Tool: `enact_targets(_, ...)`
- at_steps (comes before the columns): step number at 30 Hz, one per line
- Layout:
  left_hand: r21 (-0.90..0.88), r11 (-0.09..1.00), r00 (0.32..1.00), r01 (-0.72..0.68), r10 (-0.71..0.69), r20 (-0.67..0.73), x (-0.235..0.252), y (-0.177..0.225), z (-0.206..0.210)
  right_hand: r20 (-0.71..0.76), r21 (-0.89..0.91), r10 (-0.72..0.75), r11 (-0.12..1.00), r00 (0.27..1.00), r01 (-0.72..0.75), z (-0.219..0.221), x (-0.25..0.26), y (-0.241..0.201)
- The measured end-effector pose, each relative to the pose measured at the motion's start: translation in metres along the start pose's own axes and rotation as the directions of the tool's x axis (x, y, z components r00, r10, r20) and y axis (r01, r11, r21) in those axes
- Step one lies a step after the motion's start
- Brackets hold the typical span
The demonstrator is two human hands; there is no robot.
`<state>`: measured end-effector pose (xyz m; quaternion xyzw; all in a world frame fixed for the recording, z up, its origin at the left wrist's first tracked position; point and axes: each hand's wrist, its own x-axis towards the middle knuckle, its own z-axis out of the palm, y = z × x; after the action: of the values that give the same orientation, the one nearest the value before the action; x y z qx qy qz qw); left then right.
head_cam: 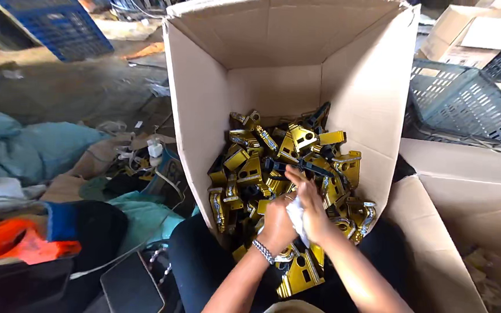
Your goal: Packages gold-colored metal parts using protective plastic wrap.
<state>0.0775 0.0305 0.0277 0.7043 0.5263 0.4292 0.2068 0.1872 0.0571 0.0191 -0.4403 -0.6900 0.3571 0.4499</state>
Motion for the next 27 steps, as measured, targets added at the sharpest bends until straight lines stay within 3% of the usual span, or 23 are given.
enact_targets(2,-0.107,0.983,0.986,0.151,-0.143,0.083,0.000,-0.002,-0.002,-0.049,0.141,-0.050,0.988,0.998,0.056,0.012,-0.014,0.009)
enact_targets(4,-0.151,0.968,0.977,0.200,-0.187,0.099,-0.007,-0.001,0.008,0.010,0.376,0.132,0.918,0.991,-0.126,0.006,-0.011,0.021)
enact_targets(5,-0.143,0.971,0.980,0.189,-0.177,0.092,-0.011,-0.002,0.014,0.033,0.370,0.219,0.904,0.975,-0.215,0.001,-0.008,0.023)
enact_targets(7,-0.108,0.974,0.971,0.198,-0.180,0.159,-0.017,-0.009,0.018,0.056,0.124,0.233,0.963,0.971,-0.238,0.004,-0.008,0.011)
enact_targets(9,-0.043,0.964,0.904,0.261,-0.229,0.360,-0.026,-0.012,0.012,0.140,-0.253,0.030,0.968,0.990,0.007,0.011,-0.016,-0.010)
enact_targets(10,-0.004,0.965,0.890,0.263,-0.241,0.388,-0.030,-0.011,0.011,0.153,-0.286,-0.086,0.950,0.984,0.128,0.013,-0.017,-0.010)
enact_targets(11,0.010,0.973,0.920,0.231,-0.222,0.321,-0.032,-0.010,0.012,0.151,-0.199,-0.123,0.968,0.981,0.152,0.012,-0.016,-0.002)
enact_targets(13,-0.145,0.969,0.975,0.202,-0.184,0.126,-0.031,-0.009,0.009,0.114,0.149,-0.034,0.989,0.993,0.017,0.005,-0.006,0.017)
enact_targets(14,-0.313,0.927,0.979,0.204,-0.197,0.055,-0.028,-0.009,0.007,0.084,0.299,0.089,0.948,0.992,-0.110,0.000,0.001,0.021)
enact_targets(16,-0.578,0.749,0.935,0.324,-0.345,0.078,-0.018,-0.012,-0.004,0.060,0.494,0.345,0.805,0.937,-0.328,-0.005,0.008,0.020)
enact_targets(18,-0.649,0.641,0.887,0.410,-0.447,0.118,-0.001,-0.027,-0.016,0.095,0.486,0.376,0.791,0.922,-0.373,-0.006,0.004,0.012)
enact_targets(22,-0.559,0.688,0.875,0.463,-0.456,0.164,-0.014,-0.032,-0.040,0.092,0.496,0.357,0.793,0.929,-0.354,0.000,-0.018,0.006)
enact_targets(24,-0.554,0.700,0.884,0.451,-0.438,0.166,-0.026,-0.035,-0.040,0.205,0.529,0.351,0.746,0.914,-0.405,-0.005,-0.026,0.010)
enact_targets(27,-0.657,0.519,0.804,0.546,-0.546,0.237,-0.034,-0.032,-0.034,0.269,0.484,0.386,0.738,0.883,-0.470,-0.010,-0.029,0.012)
